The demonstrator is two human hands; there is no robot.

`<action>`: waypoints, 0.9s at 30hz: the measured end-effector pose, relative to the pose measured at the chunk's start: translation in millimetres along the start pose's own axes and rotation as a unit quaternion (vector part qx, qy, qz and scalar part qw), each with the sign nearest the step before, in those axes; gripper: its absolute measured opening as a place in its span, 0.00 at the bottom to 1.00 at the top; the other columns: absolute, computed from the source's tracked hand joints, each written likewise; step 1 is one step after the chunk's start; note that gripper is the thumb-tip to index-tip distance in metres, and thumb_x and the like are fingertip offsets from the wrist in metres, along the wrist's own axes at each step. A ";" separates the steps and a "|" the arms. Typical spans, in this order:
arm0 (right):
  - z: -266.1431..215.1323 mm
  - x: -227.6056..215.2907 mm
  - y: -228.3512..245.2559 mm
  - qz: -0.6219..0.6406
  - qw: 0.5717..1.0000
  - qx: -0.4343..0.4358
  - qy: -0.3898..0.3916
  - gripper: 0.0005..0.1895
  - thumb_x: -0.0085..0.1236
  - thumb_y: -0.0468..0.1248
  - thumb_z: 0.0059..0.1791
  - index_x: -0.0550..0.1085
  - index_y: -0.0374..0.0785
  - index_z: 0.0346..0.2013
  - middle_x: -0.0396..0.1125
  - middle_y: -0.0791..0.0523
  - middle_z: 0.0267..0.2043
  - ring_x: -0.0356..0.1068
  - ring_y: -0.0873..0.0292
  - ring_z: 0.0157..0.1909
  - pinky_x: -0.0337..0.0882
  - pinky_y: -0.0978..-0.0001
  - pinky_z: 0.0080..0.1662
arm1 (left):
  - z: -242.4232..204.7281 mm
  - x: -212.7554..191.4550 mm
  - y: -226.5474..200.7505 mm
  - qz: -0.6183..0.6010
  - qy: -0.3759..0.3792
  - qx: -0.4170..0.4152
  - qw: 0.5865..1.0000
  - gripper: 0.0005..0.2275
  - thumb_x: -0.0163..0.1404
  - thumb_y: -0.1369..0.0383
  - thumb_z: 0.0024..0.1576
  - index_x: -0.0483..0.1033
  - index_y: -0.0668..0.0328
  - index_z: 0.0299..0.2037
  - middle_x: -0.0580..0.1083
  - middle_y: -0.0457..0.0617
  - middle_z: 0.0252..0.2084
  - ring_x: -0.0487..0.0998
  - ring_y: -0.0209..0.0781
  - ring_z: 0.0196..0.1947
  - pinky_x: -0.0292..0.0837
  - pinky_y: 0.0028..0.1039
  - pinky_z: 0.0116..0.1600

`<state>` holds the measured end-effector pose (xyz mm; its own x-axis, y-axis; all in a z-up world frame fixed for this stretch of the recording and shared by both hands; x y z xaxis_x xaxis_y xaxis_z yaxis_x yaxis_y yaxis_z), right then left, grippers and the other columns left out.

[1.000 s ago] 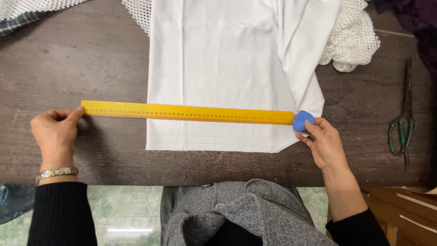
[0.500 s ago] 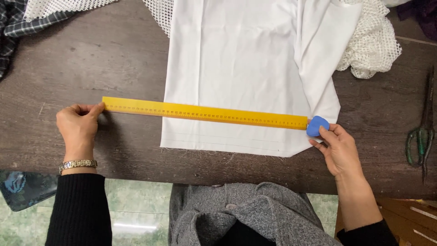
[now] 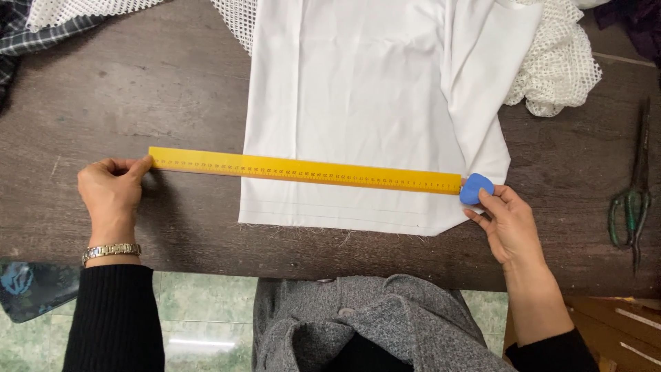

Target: The person measures and marks a white fabric piece on a wooden table using a yellow ruler and a blue marking tool. They then handle a piece of white mesh fabric before cutting the white fabric along the marked lines with a pair of scissors.

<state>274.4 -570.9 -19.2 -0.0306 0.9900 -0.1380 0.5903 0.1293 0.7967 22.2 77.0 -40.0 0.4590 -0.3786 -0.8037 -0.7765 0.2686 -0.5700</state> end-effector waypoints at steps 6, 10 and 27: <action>-4.8 0.6 5.2 -0.002 1.000 0.003 -0.007 0.05 0.53 0.35 0.50 0.66 0.41 0.37 0.68 0.53 0.48 0.68 0.59 0.49 0.74 0.63 0.50 | 2.6 3.2 3.5 0.019 0.005 0.019 1.000 0.11 0.64 0.56 0.56 0.79 0.52 0.31 0.72 0.41 0.23 0.68 0.29 0.25 0.65 0.26 0.33; -0.8 -7.2 3.2 -0.019 1.000 -0.010 -0.018 0.08 0.54 0.37 0.50 0.67 0.40 0.42 0.69 0.54 0.43 0.67 0.62 0.41 0.69 0.71 0.42 | 1.6 1.6 2.4 0.016 0.002 0.040 0.999 0.13 0.65 0.56 0.59 0.79 0.53 0.32 0.71 0.42 0.24 0.66 0.30 0.25 0.64 0.27 0.32; -3.6 59.4 24.5 -0.139 0.973 -0.152 0.107 0.12 0.53 0.32 0.51 0.68 0.29 0.47 0.68 0.50 0.35 0.69 0.61 0.35 0.73 0.72 0.37 | -214.7 82.4 -232.2 0.271 0.154 0.384 0.869 0.17 0.54 0.60 0.54 0.75 0.56 0.51 0.72 0.63 0.50 0.70 0.57 0.55 0.54 0.53 0.61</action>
<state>284.1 -508.7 -5.8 -0.3423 0.8990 -0.2733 0.2712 0.3729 0.8873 147.7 -206.7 62.8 -0.1142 -0.1997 -0.9732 -0.2706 0.9488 -0.1629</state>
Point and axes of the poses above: each hand's wrist, its own z-axis towards the middle knuckle, its own x-axis out of the palm, y = z × x, the point moved 8 cm from there along z, towards the middle knuckle
